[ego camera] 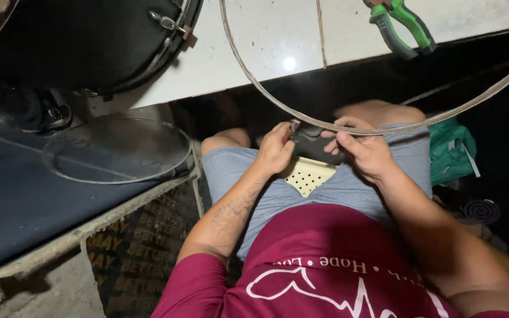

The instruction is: The person sits on a low chair and uses pliers to bend and adjust a metal ring resting on their lap. They repeatedly grip the ring with the pliers and apply force to reshape it, occasionally switching hands or repositioning the tool.

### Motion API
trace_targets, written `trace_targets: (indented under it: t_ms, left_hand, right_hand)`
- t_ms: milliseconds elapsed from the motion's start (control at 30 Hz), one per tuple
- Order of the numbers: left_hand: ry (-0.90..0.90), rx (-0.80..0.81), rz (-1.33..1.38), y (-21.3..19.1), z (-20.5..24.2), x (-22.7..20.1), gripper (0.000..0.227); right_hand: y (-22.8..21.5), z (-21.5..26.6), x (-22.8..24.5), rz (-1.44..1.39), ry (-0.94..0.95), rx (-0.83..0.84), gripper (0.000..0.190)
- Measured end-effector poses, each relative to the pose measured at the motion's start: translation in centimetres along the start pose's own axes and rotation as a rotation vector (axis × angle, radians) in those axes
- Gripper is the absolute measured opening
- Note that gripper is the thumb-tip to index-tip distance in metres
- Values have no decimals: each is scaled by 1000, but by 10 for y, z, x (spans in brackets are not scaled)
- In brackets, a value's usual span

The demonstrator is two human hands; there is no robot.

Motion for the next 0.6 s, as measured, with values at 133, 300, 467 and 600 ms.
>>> trace_targets:
  t_ms: [133, 300, 467, 600]
  left_hand:
    - [85, -41, -6, 3, -7, 10, 20]
    - [124, -75, -1, -11, -18, -43, 7]
    - [90, -67, -15, 4, -18, 8, 5]
    - [69, -64, -7, 5, -14, 19, 6]
  right_hand:
    - [2, -1, 4, -2, 10, 15, 34]
    - [4, -1, 8, 36, 4, 28, 33]
    - [2, -1, 5, 20, 6, 33, 32]
    - [1, -2, 0, 16, 16, 45, 32]
Point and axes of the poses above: each hand's wrist, its own z-axis away from the middle knuckle, its own y-axis out of the palm, x = y × z, the point moved 2 cm from there along -z, towards the middle knuckle, and after that the axes turned 9 degrees about x, right-handed, at the moved point
